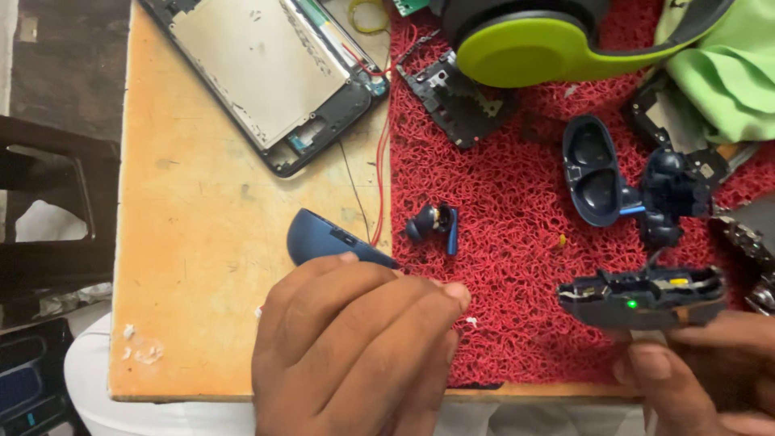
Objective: The person is repairing a small electronic device, possibly a wireless earbud, by connecting wires and manipulating its internal components. They use a green tool to assist in the process.
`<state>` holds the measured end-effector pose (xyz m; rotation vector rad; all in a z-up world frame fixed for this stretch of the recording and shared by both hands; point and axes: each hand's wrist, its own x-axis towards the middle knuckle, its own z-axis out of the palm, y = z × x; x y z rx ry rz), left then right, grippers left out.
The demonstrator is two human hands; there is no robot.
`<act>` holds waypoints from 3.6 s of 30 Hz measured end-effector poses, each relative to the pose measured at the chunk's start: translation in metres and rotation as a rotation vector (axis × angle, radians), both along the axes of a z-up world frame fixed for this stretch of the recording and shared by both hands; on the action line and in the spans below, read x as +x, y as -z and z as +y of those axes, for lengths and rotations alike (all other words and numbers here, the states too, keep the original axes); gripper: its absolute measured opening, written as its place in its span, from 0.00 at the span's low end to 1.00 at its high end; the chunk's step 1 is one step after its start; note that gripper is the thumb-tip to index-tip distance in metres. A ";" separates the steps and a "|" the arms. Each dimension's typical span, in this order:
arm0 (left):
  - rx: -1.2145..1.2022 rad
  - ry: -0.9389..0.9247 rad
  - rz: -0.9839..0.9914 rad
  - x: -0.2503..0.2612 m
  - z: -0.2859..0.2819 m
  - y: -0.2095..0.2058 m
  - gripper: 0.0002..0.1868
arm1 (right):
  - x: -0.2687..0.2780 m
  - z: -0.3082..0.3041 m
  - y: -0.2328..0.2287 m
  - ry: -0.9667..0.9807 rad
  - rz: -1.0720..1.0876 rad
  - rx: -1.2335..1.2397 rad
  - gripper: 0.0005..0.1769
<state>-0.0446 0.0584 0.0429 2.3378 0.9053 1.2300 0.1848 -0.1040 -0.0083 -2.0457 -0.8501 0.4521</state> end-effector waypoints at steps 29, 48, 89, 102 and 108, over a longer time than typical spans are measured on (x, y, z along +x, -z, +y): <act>0.022 0.167 0.311 0.046 -0.014 -0.004 0.38 | -0.029 0.023 -0.019 -0.211 0.277 0.594 0.18; -0.992 0.754 -0.682 0.027 -0.013 0.027 0.27 | -0.024 0.016 -0.010 -0.249 0.351 0.507 0.15; -1.160 0.687 -0.591 0.015 -0.017 0.018 0.26 | -0.026 0.009 -0.015 -0.262 0.105 0.369 0.16; -1.131 0.664 -0.570 0.016 -0.017 0.017 0.25 | -0.026 0.011 -0.020 -0.285 0.081 0.352 0.16; -1.071 0.665 -0.560 0.016 -0.017 0.020 0.24 | -0.026 0.013 -0.021 -0.272 0.044 0.322 0.16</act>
